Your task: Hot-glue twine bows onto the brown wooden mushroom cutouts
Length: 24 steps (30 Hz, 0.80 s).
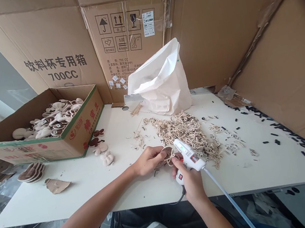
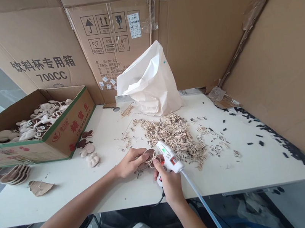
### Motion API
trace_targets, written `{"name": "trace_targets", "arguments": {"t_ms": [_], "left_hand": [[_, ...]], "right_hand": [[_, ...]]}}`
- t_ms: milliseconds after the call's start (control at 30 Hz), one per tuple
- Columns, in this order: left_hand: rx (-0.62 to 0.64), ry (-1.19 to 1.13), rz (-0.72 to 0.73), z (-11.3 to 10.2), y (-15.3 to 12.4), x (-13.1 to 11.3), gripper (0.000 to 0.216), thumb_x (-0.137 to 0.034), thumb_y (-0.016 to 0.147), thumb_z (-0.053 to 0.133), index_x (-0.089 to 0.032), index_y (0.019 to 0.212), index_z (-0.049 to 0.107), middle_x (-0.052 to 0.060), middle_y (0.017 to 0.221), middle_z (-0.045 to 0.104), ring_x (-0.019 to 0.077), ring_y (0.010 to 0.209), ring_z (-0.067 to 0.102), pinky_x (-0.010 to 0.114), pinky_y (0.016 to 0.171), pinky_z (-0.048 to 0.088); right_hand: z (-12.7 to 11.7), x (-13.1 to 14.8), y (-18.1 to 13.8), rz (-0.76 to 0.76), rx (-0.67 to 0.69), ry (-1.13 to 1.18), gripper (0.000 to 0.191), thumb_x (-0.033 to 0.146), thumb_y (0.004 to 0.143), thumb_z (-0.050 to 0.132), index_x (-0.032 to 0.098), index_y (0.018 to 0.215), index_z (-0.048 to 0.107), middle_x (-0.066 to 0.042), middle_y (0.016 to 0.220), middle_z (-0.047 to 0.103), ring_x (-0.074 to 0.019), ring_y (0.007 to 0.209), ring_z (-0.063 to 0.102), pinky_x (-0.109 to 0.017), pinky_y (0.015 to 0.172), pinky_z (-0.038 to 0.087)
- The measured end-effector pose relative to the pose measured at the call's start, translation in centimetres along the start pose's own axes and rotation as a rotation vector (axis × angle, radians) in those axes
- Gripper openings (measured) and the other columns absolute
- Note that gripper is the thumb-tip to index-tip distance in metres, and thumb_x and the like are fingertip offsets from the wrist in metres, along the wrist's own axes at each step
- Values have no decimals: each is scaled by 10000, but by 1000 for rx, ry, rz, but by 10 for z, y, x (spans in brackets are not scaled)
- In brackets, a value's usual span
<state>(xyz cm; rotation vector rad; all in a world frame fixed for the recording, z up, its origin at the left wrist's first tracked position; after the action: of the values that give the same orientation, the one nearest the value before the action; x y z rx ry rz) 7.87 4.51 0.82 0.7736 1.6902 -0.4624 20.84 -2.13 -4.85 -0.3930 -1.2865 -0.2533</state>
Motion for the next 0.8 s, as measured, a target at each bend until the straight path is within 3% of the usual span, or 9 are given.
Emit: {"name": "trace_targets", "arguments": {"t_ms": [367,600,800], "left_hand": [[-83,39,-48,-9,1,9,363,-340,993,407,-183,669,449,-26,608,488,114,564,395,256,576,337],[-256,24,-66,-28,4,21,193,-237,926,470,-163,899,646,-14,705,577,125,630,470,247,608,371],[-358,59,-64,-37,2,22,201,-204,892,548,-155,946,736,29,814,701,135,699,582,240,642,450]], "right_hand": [[1,1,0,-9,15,20,411,512,766,877,199,945,680,41,521,587,-146,450,515,-247,438,419],[0,-1,1,1,-4,77,404,486,745,897,207,904,651,37,539,599,-135,448,513,-247,438,436],[0,-4,2,4,16,89,394,472,774,887,212,939,641,37,561,614,-122,466,510,-226,457,420]]}}
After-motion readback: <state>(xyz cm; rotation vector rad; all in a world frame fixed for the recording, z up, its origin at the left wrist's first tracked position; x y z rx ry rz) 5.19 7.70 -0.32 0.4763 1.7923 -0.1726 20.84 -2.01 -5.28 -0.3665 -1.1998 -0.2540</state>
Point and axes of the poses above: each hand's wrist, its own y-axis towards the middle knuckle, its own z-axis out of the palm, x = y × z, the point moved 9 cm from there along y, towards the middle knuckle
